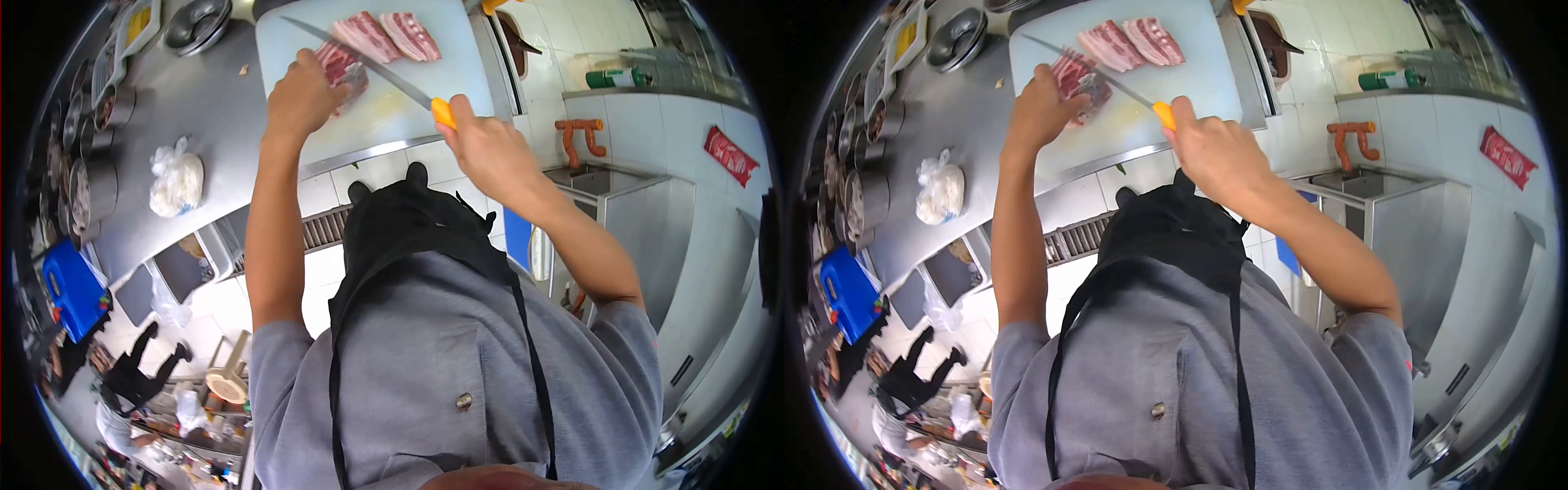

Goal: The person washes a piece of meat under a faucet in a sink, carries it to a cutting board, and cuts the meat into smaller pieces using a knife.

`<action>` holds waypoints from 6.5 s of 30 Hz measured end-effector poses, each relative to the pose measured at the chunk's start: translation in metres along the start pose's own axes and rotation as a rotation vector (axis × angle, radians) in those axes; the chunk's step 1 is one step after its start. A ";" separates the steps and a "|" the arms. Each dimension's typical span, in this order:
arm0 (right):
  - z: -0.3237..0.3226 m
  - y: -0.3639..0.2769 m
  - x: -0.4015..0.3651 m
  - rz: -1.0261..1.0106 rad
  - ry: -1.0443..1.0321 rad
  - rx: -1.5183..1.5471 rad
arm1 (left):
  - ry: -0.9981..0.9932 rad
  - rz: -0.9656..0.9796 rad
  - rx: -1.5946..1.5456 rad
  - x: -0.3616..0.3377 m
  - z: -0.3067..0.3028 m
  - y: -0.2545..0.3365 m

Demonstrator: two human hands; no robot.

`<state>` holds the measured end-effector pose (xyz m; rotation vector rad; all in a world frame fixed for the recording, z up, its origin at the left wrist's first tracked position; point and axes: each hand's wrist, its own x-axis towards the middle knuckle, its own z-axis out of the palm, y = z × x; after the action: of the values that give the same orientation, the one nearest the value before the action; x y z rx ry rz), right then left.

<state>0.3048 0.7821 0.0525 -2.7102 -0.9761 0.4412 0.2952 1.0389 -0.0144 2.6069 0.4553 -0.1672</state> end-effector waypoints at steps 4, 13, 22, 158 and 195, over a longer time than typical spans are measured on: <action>0.022 0.003 -0.006 0.000 0.076 0.073 | -0.027 0.021 0.046 -0.002 -0.004 0.002; 0.011 0.002 -0.010 0.026 -0.014 0.200 | -0.018 0.011 0.049 -0.003 -0.007 0.006; -0.037 0.001 -0.008 0.071 -0.213 0.045 | 0.048 0.044 -0.100 -0.003 -0.001 -0.004; 0.091 0.033 0.150 -0.340 -0.014 0.116 | 0.170 0.070 -0.091 0.011 0.015 -0.009; 0.080 0.025 0.132 -0.128 -0.247 0.173 | 0.215 0.100 -0.019 0.026 0.009 -0.017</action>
<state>0.3876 0.8581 -0.0563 -2.4627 -1.1089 0.8095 0.3130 1.0562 -0.0350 2.6330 0.3957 0.1514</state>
